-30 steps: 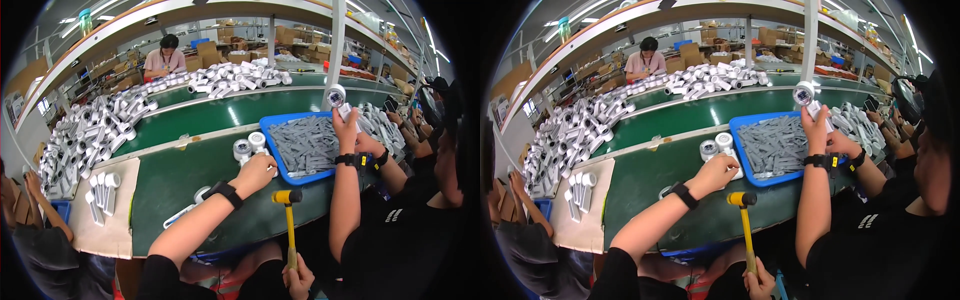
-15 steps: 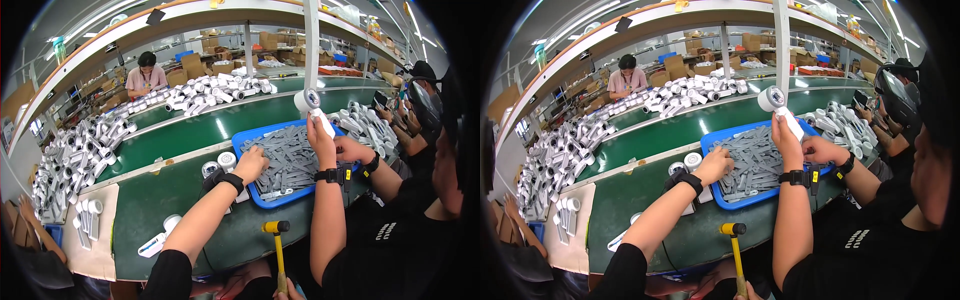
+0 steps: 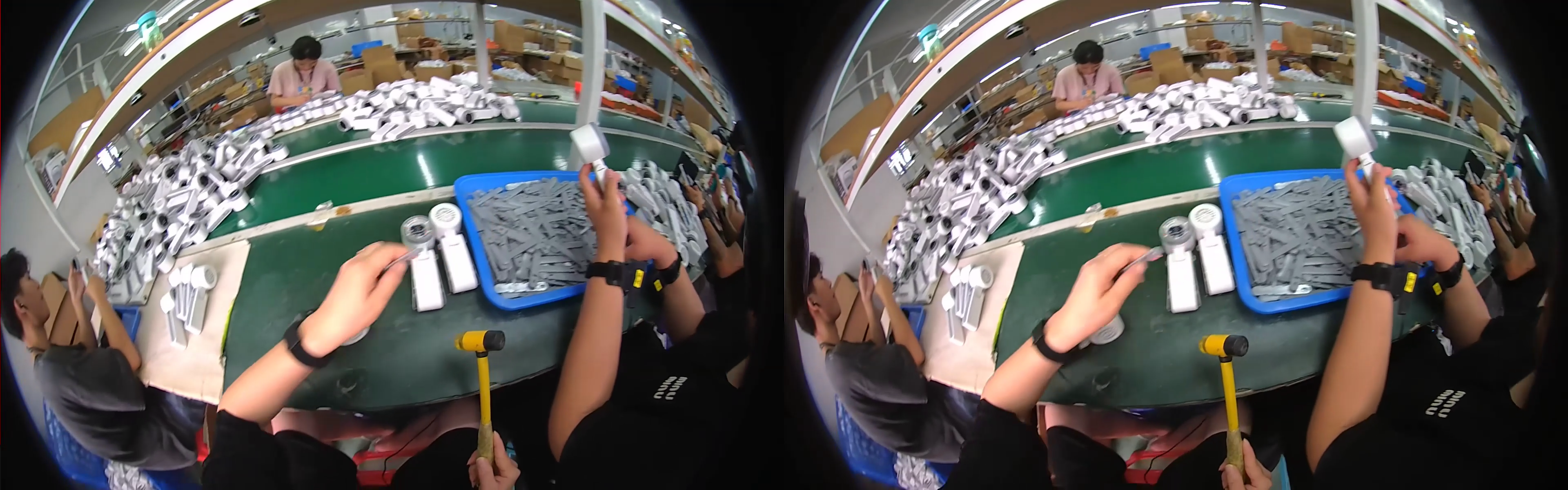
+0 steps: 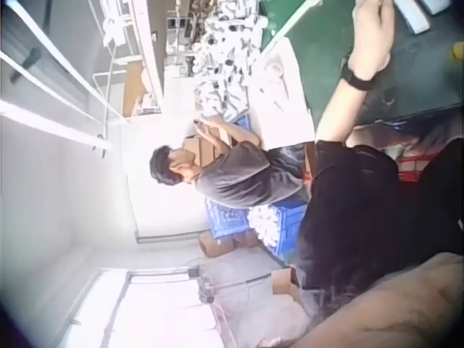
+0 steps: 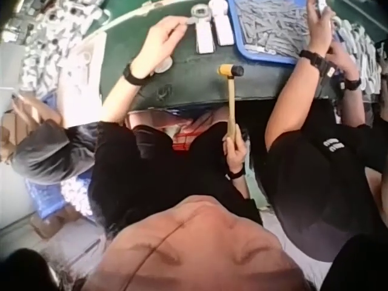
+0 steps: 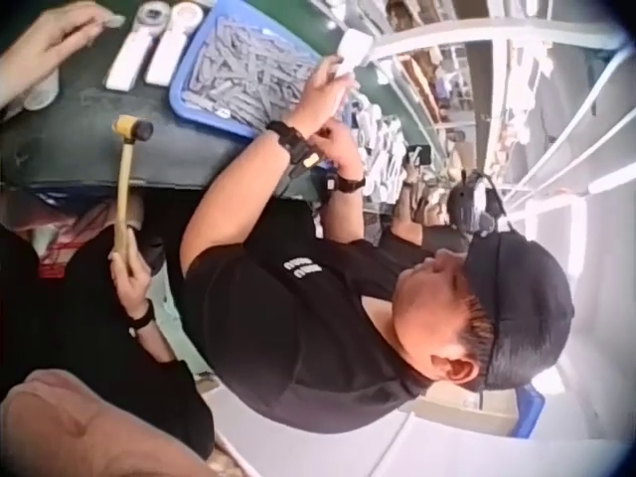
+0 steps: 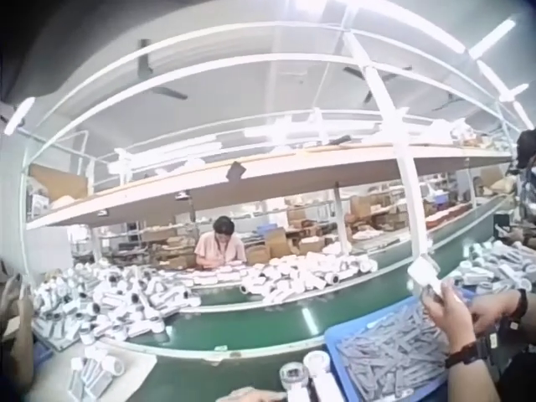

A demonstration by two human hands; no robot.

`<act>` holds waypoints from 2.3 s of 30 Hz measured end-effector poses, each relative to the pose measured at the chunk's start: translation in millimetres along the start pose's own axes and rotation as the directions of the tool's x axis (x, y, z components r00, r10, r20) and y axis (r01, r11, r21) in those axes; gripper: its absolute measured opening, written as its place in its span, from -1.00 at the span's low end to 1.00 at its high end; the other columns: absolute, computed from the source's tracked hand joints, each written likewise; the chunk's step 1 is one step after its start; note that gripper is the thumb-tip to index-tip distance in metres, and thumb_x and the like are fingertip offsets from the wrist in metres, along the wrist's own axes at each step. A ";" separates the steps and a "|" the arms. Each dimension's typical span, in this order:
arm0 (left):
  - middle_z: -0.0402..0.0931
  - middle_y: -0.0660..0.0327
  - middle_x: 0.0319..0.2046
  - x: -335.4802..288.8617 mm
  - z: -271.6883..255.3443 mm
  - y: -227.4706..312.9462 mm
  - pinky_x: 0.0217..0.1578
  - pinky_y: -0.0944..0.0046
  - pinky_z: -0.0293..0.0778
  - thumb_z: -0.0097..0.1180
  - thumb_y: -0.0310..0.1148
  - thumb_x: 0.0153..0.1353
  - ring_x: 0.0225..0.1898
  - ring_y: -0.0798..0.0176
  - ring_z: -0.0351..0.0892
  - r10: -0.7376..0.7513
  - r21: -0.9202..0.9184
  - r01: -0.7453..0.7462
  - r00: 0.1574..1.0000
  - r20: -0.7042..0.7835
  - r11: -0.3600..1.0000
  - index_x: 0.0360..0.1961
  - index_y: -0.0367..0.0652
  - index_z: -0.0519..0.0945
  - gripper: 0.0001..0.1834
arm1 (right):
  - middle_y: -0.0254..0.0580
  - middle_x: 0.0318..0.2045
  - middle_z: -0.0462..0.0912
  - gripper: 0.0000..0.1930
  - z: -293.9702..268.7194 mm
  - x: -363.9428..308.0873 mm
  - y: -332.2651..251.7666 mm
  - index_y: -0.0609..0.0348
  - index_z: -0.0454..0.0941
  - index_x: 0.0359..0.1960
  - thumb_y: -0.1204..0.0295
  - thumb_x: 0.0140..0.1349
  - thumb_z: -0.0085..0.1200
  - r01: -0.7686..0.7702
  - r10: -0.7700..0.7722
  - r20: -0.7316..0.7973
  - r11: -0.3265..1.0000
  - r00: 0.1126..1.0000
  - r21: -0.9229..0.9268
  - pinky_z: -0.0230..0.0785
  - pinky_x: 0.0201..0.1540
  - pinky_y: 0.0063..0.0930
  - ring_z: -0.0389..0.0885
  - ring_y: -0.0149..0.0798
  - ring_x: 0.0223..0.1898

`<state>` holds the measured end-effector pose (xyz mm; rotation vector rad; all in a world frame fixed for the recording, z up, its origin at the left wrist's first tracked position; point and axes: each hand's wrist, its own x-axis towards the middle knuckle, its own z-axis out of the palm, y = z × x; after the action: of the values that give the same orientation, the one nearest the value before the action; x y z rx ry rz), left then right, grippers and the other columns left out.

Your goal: The person assembles a handheld fan by placing a small component into the handle and tapping it into place with a yellow hammer. They then fit a fan head onto the handle and set the completed fan aside.

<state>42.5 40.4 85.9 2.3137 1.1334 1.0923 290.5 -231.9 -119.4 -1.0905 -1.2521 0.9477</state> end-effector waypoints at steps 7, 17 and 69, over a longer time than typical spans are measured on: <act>0.49 0.07 -0.30 -132.1 -49.5 -22.7 -0.14 0.21 0.38 0.13 -0.50 0.26 -0.20 0.08 0.42 -0.133 0.358 0.208 0.966 -0.223 0.910 0.01 -0.29 0.64 -0.71 | -0.28 -0.38 0.57 -0.48 22.2 8.1 -6.3 0.31 0.29 0.35 0.66 0.34 -0.02 0.021 -0.017 0.087 0.999 0.996 -0.040 0.17 -0.58 -0.70 0.33 -0.59 -0.62; 0.50 0.09 -0.29 -158.9 -31.9 -42.3 -0.21 0.17 0.42 0.25 -0.57 0.10 -0.22 0.06 0.42 -0.096 0.335 0.229 0.924 -0.369 0.914 -0.11 -0.25 0.70 -0.72 | -0.29 -0.40 0.59 -0.49 50.5 23.9 -23.0 0.33 0.31 0.34 0.65 0.33 -0.01 0.142 -0.121 0.176 0.983 0.977 -0.114 0.17 -0.58 -0.70 0.33 -0.59 -0.62; 0.68 0.08 -0.20 -160.1 -29.4 -72.7 -0.08 0.22 0.51 0.32 -0.28 0.11 -0.14 0.15 0.67 -0.614 -0.161 0.594 0.742 -0.269 0.788 -0.20 -0.20 0.73 -0.72 | -0.18 -0.56 0.41 -0.55 103.5 115.0 -116.2 0.28 0.48 0.21 0.56 0.26 0.14 0.316 -0.125 0.442 0.864 0.888 -0.392 0.27 -0.40 -0.50 0.39 -0.35 -0.53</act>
<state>-79.3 -40.2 -16.2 1.5413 1.7714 1.2071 195.4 -137.7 20.3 -1.0969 -1.9774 0.7312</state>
